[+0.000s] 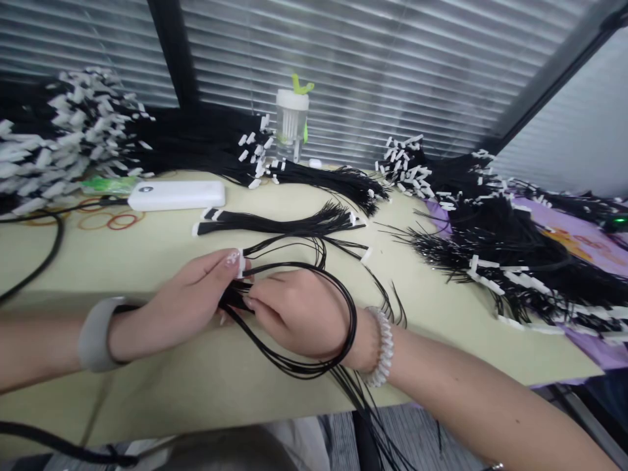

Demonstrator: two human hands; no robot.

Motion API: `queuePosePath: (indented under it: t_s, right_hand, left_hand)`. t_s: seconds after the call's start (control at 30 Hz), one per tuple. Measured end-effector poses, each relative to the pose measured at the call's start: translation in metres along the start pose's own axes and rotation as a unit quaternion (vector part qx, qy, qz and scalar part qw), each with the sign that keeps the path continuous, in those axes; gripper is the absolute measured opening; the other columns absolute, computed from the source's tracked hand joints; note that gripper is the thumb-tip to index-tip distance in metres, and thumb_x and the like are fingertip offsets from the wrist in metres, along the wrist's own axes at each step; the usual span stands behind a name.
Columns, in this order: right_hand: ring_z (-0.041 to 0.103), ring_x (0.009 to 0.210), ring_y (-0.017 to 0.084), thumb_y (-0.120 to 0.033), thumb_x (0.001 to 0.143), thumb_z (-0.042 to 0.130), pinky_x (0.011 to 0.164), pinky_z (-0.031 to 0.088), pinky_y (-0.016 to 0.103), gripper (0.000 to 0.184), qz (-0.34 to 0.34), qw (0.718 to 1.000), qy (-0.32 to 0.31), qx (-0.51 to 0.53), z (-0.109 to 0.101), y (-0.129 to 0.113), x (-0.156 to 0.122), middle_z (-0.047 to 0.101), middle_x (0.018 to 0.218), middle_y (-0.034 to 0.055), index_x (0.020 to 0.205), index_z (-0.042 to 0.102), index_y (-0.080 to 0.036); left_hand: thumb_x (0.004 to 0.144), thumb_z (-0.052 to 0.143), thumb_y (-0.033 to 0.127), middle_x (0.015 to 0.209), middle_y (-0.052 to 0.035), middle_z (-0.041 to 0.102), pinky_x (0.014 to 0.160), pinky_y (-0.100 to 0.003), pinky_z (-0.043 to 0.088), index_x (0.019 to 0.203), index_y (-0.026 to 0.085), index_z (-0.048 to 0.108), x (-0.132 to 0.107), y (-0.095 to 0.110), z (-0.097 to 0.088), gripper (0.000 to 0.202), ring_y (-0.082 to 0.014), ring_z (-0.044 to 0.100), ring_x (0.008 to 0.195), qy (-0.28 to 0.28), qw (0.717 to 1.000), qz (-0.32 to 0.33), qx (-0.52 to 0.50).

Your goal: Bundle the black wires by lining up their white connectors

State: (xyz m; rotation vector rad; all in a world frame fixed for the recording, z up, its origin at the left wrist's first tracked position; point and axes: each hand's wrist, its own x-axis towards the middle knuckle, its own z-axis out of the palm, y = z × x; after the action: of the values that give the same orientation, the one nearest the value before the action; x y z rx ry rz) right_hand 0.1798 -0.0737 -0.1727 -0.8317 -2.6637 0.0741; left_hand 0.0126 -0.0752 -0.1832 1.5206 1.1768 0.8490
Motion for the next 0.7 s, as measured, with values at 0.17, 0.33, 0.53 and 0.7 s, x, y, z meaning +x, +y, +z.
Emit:
queuePosePath:
  t_s: [0.17, 0.33, 0.53, 0.7]
  right_hand:
    - [0.040, 0.053, 0.008, -0.018, 0.081, 0.037, 0.055, 0.031, 0.022, 0.022, -0.027, 0.995, 0.020, -0.089, 0.003, -0.002, 0.000, 0.048, 0.057, -0.0002, 0.068, 0.054, -0.013]
    - [0.039, 0.056, 0.009, -0.019, 0.077, 0.042, 0.053, 0.029, 0.023, 0.017, -0.026, 0.992, 0.039, -0.120, 0.002, 0.000, -0.002, 0.049, 0.060, 0.0010, 0.067, 0.054, -0.014]
    - [0.037, 0.051, 0.006, -0.017, 0.074, 0.047, 0.049, 0.026, 0.020, 0.015, 0.056, 0.985, 0.088, -0.140, -0.022, 0.028, -0.009, 0.048, 0.054, -0.0006, 0.062, 0.056, -0.015]
    - [0.038, 0.045, 0.005, -0.018, 0.075, 0.049, 0.045, 0.028, 0.019, 0.016, 0.115, 0.976, 0.152, -0.109, -0.036, 0.049, -0.009, 0.048, 0.049, -0.0014, 0.061, 0.057, -0.016]
  left_hand:
    - [0.083, 0.031, 0.050, 0.060, 0.0040, 0.045, 0.041, -0.015, 0.041, 0.074, 0.019, 0.047, 0.000, -0.001, -0.001, 0.035, -0.0068, 0.044, 0.046, -0.004, 1.000, 0.004, 0.011]
    - [0.083, 0.031, 0.049, 0.056, 0.0043, 0.043, 0.039, -0.016, 0.039, 0.073, 0.019, 0.047, 0.002, -0.003, -0.002, 0.035, -0.0070, 0.044, 0.042, -0.009, 1.000, 0.009, 0.001]
    - [0.084, 0.033, 0.042, 0.053, 0.0055, 0.042, 0.037, -0.015, 0.036, 0.069, 0.018, 0.046, 0.004, -0.001, -0.002, 0.031, -0.0059, 0.044, 0.039, -0.009, 0.999, -0.004, -0.038]
    - [0.084, 0.035, 0.037, 0.051, 0.0066, 0.038, 0.038, -0.014, 0.036, 0.064, 0.018, 0.042, 0.005, 0.003, -0.002, 0.028, -0.0055, 0.044, 0.039, 0.002, 0.999, -0.030, -0.040]
